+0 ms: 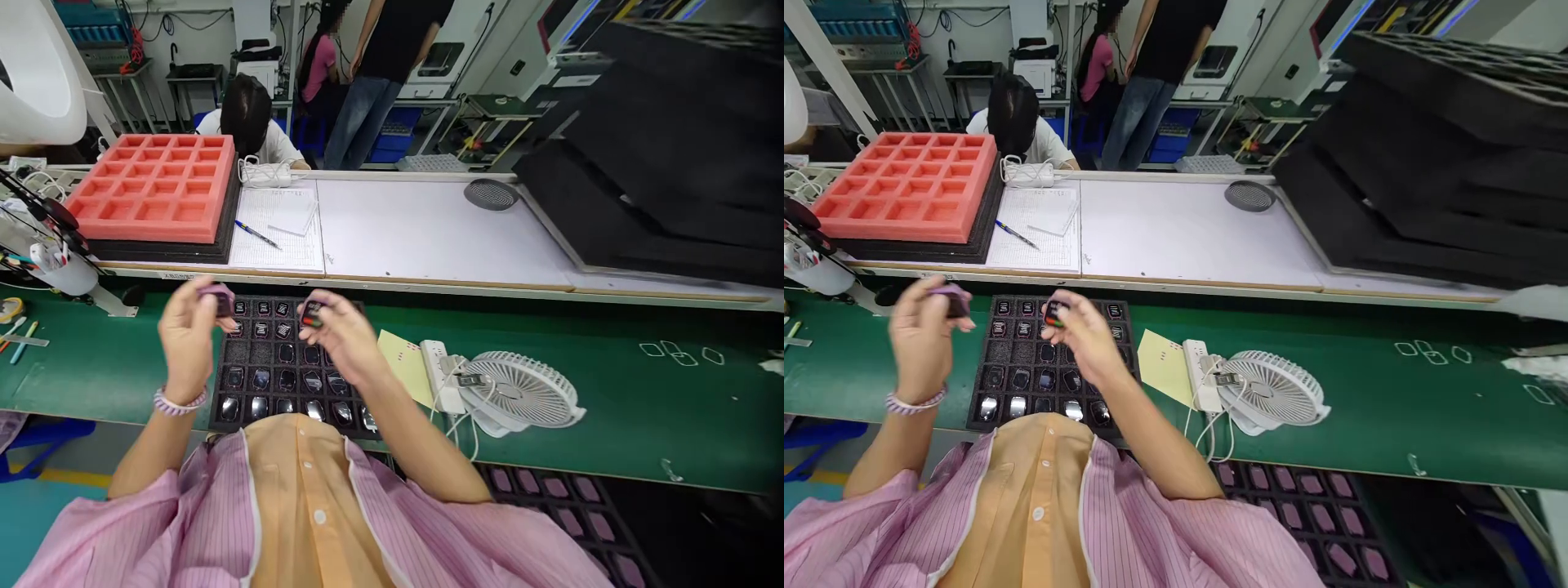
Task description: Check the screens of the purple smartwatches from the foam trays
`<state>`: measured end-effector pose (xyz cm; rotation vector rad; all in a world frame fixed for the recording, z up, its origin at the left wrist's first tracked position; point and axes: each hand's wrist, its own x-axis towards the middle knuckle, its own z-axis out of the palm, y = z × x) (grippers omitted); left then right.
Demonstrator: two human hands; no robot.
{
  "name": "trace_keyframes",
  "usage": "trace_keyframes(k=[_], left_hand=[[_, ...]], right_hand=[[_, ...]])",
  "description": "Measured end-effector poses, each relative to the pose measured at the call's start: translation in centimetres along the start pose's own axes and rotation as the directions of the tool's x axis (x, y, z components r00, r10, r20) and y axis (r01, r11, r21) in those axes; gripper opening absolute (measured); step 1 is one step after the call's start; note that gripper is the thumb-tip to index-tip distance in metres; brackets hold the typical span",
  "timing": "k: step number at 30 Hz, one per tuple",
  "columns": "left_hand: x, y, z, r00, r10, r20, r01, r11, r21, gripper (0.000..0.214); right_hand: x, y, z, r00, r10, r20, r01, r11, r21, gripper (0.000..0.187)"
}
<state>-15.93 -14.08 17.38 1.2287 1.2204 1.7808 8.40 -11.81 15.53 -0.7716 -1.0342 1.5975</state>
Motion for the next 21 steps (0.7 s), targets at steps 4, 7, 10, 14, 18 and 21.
trace_keyframes(k=[4, 7, 10, 14, 18, 21], left_hand=[[-3.3, -6.3, -0.9, 0.851, -0.505, 0.148, 0.488, 0.862, 0.137, 0.053], [-6.1, -10.2, -2.7, 0.772, -0.616, 0.155, 0.591, 0.786, 0.181, 0.068], [-7.6, -12.6, -4.6, 0.731, -0.664, 0.161, 0.627, 0.745, 0.225, 0.077], [-7.6, -14.6, -6.6, 0.720, -0.669, 0.184, 0.590, 0.730, 0.345, 0.076], [-6.5, -16.3, -8.4, 0.753, -0.627, 0.201, 0.444, 0.709, 0.547, 0.070], [-5.5, -17.2, -8.9, 0.773, -0.597, 0.215, 0.304, 0.646, 0.700, 0.064]], right_hand=[[0.3, 9.9, -0.9, 0.937, 0.329, -0.115, -0.331, 0.944, 0.002, 0.057], [-0.7, 13.9, -1.6, 0.919, 0.378, -0.113, -0.379, 0.925, 0.006, 0.053], [-1.8, 15.3, -2.0, 0.909, 0.413, -0.059, -0.414, 0.910, -0.002, 0.050], [-2.3, 16.3, -2.1, 0.909, 0.417, 0.023, -0.411, 0.904, -0.116, 0.065], [-1.2, 17.8, -2.0, 0.912, 0.404, 0.070, -0.349, 0.854, -0.385, 0.075], [0.5, 18.6, -1.5, 0.927, 0.368, 0.070, -0.244, 0.735, -0.633, 0.064]])
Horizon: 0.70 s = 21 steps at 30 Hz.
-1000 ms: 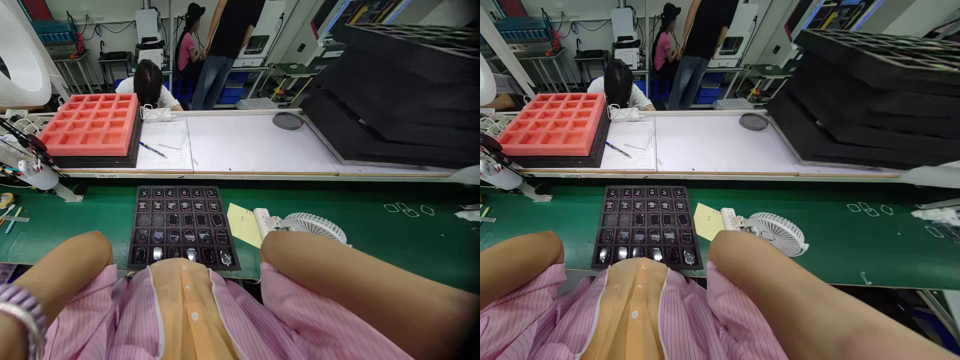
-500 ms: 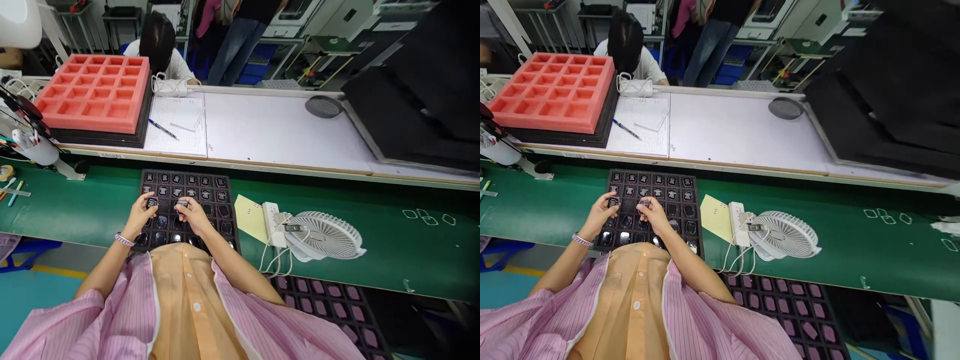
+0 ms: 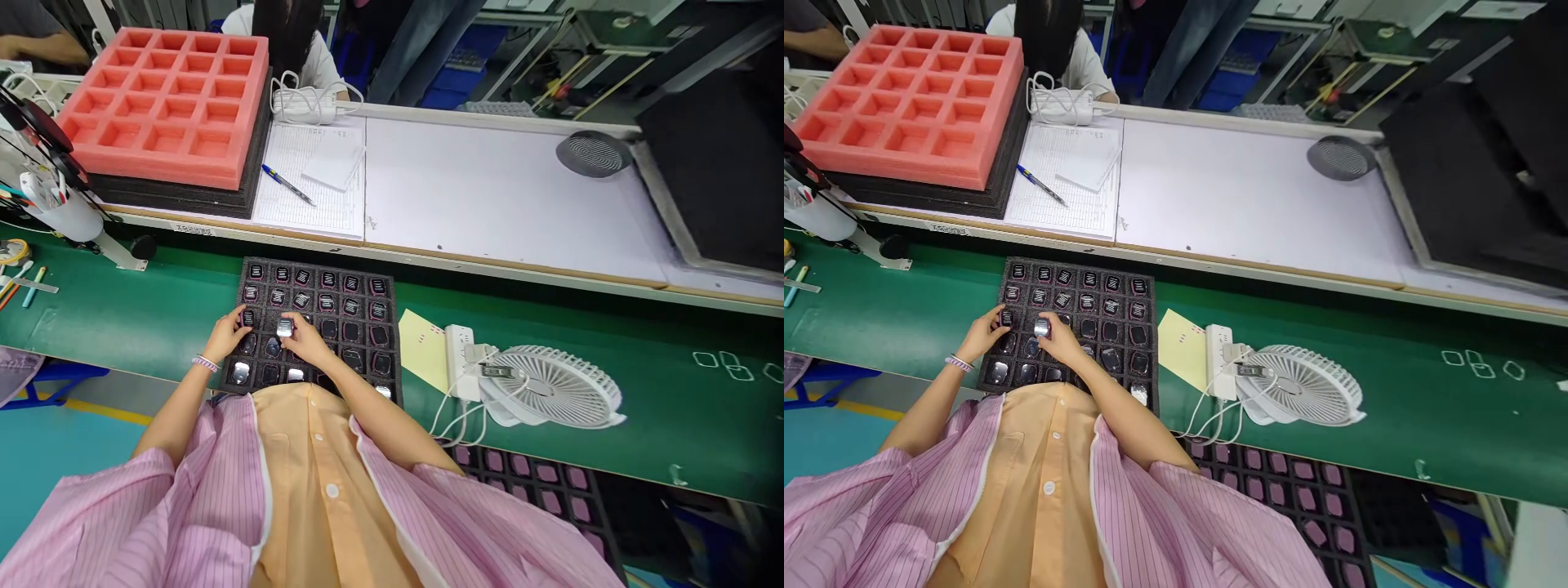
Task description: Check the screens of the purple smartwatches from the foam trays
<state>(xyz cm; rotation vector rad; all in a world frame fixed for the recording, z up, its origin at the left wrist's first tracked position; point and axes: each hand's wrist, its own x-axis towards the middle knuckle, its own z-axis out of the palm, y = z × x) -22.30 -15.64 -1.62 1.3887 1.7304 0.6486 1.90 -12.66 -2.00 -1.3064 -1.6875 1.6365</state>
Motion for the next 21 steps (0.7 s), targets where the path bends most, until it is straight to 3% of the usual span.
trace_keyframes(k=[6, 9, 12, 14, 17, 21], left_hand=[[1.4, 0.7, 0.4, 0.997, 0.073, 0.028, -0.079, 0.944, 0.321, 0.058], [1.0, 1.4, 0.3, 0.996, 0.092, 0.011, -0.087, 0.900, 0.427, 0.064], [0.4, 2.6, 0.6, 0.993, 0.113, -0.022, -0.088, 0.868, 0.489, 0.063], [0.2, 3.9, 1.8, 0.991, 0.132, -0.007, -0.111, 0.859, 0.500, 0.048], [0.6, 6.4, 5.3, 0.986, 0.147, 0.078, -0.166, 0.858, 0.486, 0.031], [1.1, 9.9, 10.1, 0.992, 0.097, 0.082, -0.124, 0.871, 0.475, 0.031]], right_hand=[[2.2, -1.8, 1.2, 0.995, -0.065, -0.081, 0.017, 0.874, -0.486, 0.053], [1.3, -2.1, 1.1, 0.992, -0.070, -0.105, -0.007, 0.799, -0.601, 0.060], [-0.7, -1.4, -0.7, 0.980, -0.061, -0.188, -0.081, 0.742, -0.665, 0.057], [-1.9, -0.6, -2.5, 0.958, -0.021, -0.287, -0.189, 0.706, -0.682, 0.048], [-3.2, 0.5, -4.9, 0.909, 0.057, -0.413, -0.349, 0.644, -0.680, 0.040], [-3.7, 0.4, -5.5, 0.896, 0.080, -0.438, -0.395, 0.594, -0.701, 0.032]])
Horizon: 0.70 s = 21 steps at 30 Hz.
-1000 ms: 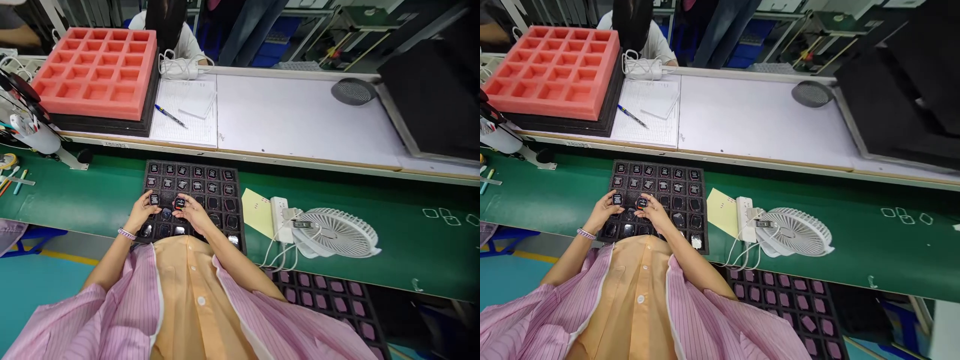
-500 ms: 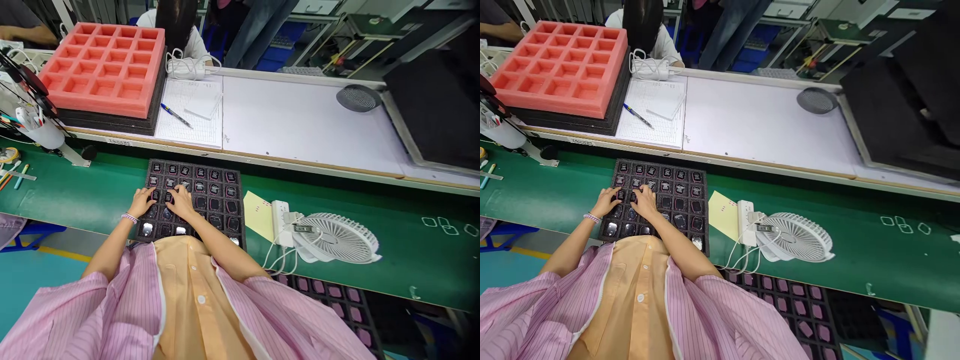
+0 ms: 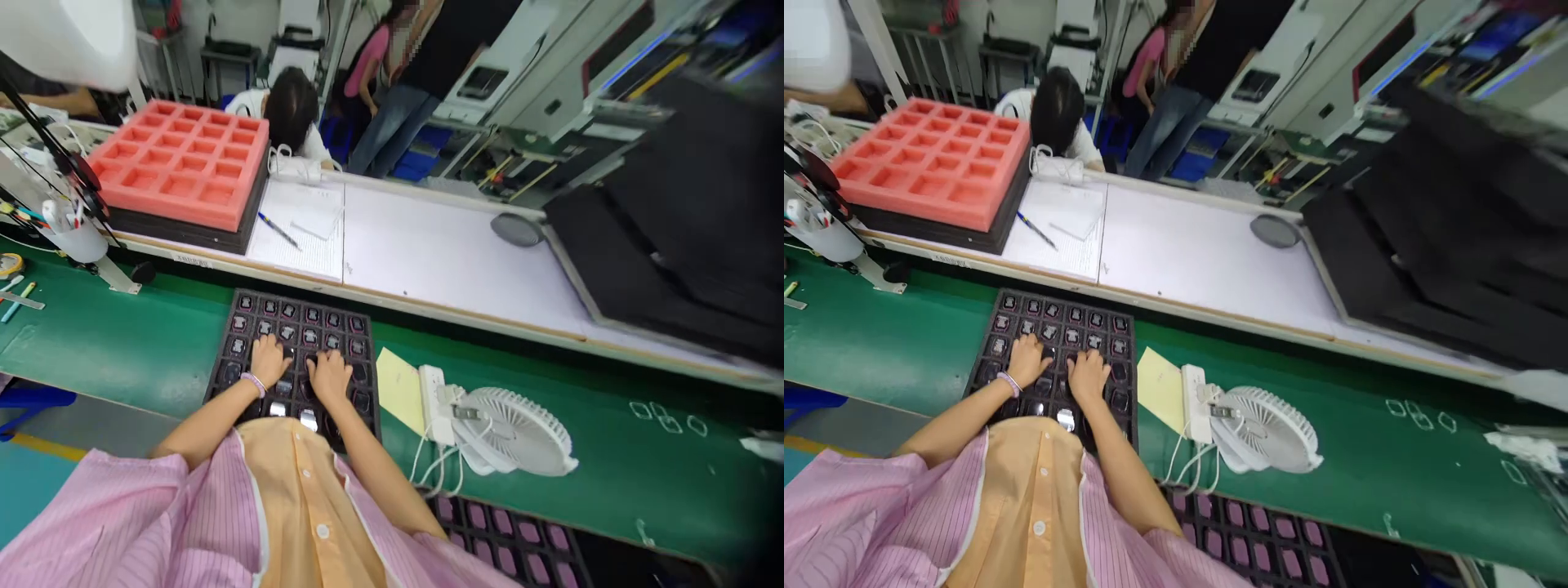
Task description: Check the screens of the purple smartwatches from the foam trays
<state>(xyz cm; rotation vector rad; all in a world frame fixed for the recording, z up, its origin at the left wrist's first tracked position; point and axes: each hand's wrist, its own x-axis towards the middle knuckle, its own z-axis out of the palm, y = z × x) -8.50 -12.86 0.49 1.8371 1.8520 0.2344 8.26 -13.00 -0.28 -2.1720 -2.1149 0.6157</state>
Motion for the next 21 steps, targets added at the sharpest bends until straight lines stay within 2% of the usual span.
trace_keyframes(k=[3, 6, 9, 11, 12, 14, 15, 16, 18, 19, 20, 21], left_hand=[[0.3, 2.3, 0.5, 0.997, -0.068, -0.024, 0.067, 0.996, -0.053, 0.028], [0.1, 2.7, 0.2, 0.996, -0.090, -0.018, 0.085, 0.982, -0.170, 0.023], [-0.2, 1.8, -0.6, 0.995, -0.100, 0.024, 0.102, 0.932, -0.348, 0.019], [-0.4, 0.7, -1.4, 0.990, -0.118, 0.071, 0.138, 0.866, -0.481, 0.015], [-0.5, 0.1, -1.9, 0.987, -0.128, 0.095, 0.159, 0.824, -0.544, 0.015], [-0.9, -1.0, -2.8, 0.982, -0.147, 0.120, 0.190, 0.737, -0.649, 0.020], [-1.2, -1.5, -3.2, 0.982, -0.154, 0.113, 0.189, 0.698, -0.690, 0.024], [-1.6, -1.9, -3.6, 0.983, -0.159, 0.091, 0.175, 0.667, -0.724, 0.027], [-2.3, -2.3, -4.3, 0.986, -0.167, 0.022, 0.124, 0.625, -0.771, 0.034], [-2.6, -2.3, -4.6, 0.986, -0.167, -0.013, 0.093, 0.613, -0.785, 0.036], [-2.9, -2.1, -4.9, 0.986, -0.161, -0.046, 0.062, 0.604, -0.795, 0.036], [-3.1, -1.8, -5.2, 0.986, -0.149, -0.072, 0.031, 0.597, -0.802, 0.036]], right_hand=[[-0.2, -0.9, 0.0, 1.000, -0.004, -0.012, 0.004, 1.000, 0.018, 0.023], [0.0, -1.4, 0.4, 0.999, -0.033, -0.038, 0.037, 0.994, 0.103, 0.016], [0.6, -1.2, 0.8, 0.999, -0.051, -0.018, 0.053, 0.966, 0.255, 0.010], [1.0, -0.8, 0.9, 0.998, -0.058, 0.002, 0.053, 0.921, 0.387, 0.005], [1.1, -0.5, 0.8, 0.998, -0.066, 0.011, 0.054, 0.890, 0.453, 0.006], [1.1, -0.2, 0.4, 0.994, -0.101, 0.041, 0.059, 0.814, 0.578, 0.023], [0.9, -0.1, 0.0, 0.990, -0.122, 0.077, 0.038, 0.734, 0.678, 0.034], [0.7, -0.1, -0.4, 0.981, -0.148, 0.126, -0.009, 0.609, 0.793, 0.044], [-0.1, -0.5, -1.6, 0.946, -0.222, 0.234, -0.176, 0.253, 0.951, 0.060], [-0.5, -0.8, -2.3, 0.925, -0.264, 0.274, -0.262, 0.081, 0.962, 0.066], [-1.0, -1.3, -3.1, 0.908, -0.295, 0.298, -0.324, -0.043, 0.945, 0.068], [-1.4, -1.8, -3.9, 0.899, -0.313, 0.308, -0.354, -0.102, 0.930, 0.068]])
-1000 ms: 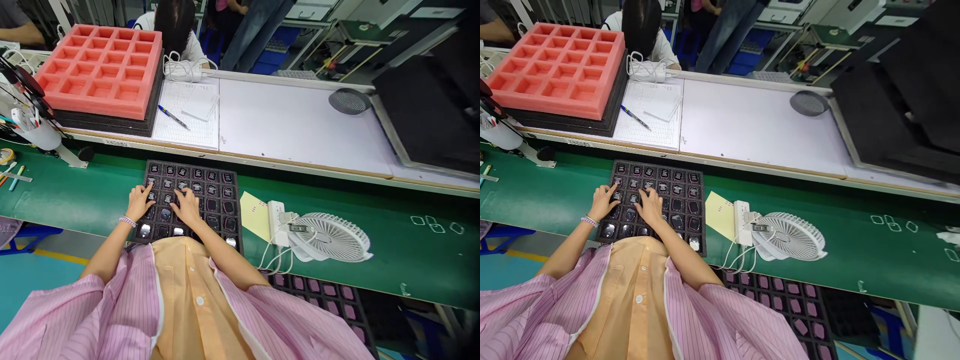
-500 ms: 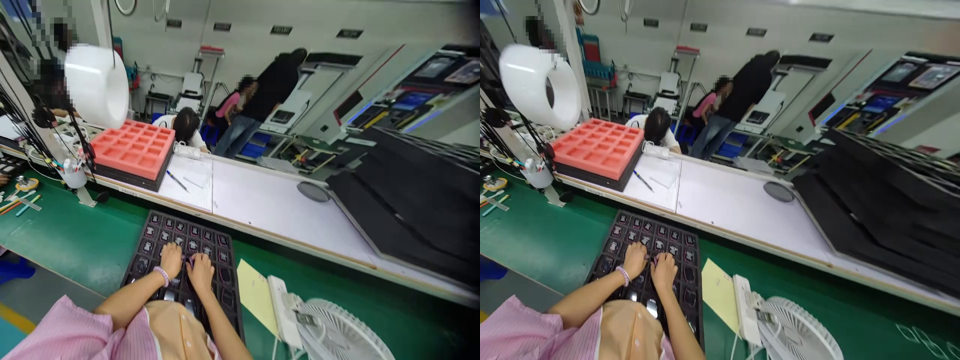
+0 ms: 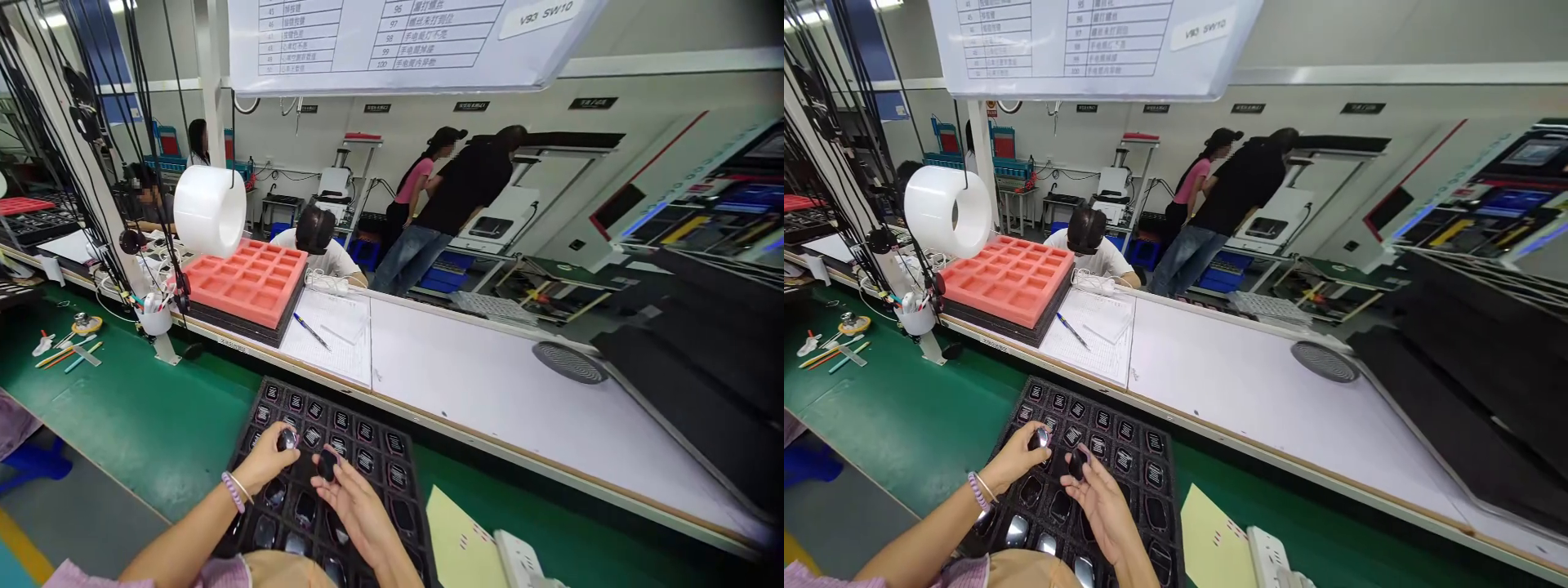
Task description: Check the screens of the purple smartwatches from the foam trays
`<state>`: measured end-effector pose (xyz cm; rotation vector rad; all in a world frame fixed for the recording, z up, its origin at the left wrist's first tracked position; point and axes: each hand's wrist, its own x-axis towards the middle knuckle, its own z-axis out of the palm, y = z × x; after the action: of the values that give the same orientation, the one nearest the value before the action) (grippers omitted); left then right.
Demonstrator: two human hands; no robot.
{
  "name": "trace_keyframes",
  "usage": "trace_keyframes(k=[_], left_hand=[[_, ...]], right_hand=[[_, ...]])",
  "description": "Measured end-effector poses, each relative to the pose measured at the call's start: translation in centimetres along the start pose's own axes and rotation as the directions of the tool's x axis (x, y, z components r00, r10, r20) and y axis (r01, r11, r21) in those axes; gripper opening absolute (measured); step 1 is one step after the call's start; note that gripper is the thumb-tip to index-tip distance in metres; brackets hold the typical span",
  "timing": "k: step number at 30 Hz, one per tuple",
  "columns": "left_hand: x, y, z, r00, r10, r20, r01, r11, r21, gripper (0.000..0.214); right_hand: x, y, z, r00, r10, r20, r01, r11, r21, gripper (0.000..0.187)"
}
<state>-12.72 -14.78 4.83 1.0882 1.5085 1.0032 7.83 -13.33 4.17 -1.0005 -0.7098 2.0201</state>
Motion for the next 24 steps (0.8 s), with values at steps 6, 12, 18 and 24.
trace_keyframes(k=[6, 12, 18, 24], left_hand=[[-1.2, 4.2, 0.4, 0.985, 0.162, 0.066, -0.159, 0.986, -0.049, 0.038], [-2.2, 8.4, 0.7, 0.968, 0.230, 0.105, -0.224, 0.972, -0.062, 0.044], [-2.2, 11.2, 1.6, 0.957, 0.290, 0.000, -0.289, 0.955, -0.064, 0.047], [-3.7, 13.6, 2.3, 0.912, 0.407, -0.051, -0.407, 0.913, 0.006, 0.042]], right_hand=[[-2.4, -3.3, 3.5, 0.995, -0.091, 0.037, 0.089, 0.995, 0.043, 0.065], [-3.6, -5.4, 4.9, 0.968, -0.224, 0.116, 0.223, 0.975, 0.023, 0.057], [-4.1, -7.4, 5.5, 0.947, -0.290, 0.135, 0.284, 0.957, 0.064, 0.056], [-5.6, -9.4, 6.2, 0.920, -0.354, 0.168, 0.350, 0.935, 0.054, 0.058]])
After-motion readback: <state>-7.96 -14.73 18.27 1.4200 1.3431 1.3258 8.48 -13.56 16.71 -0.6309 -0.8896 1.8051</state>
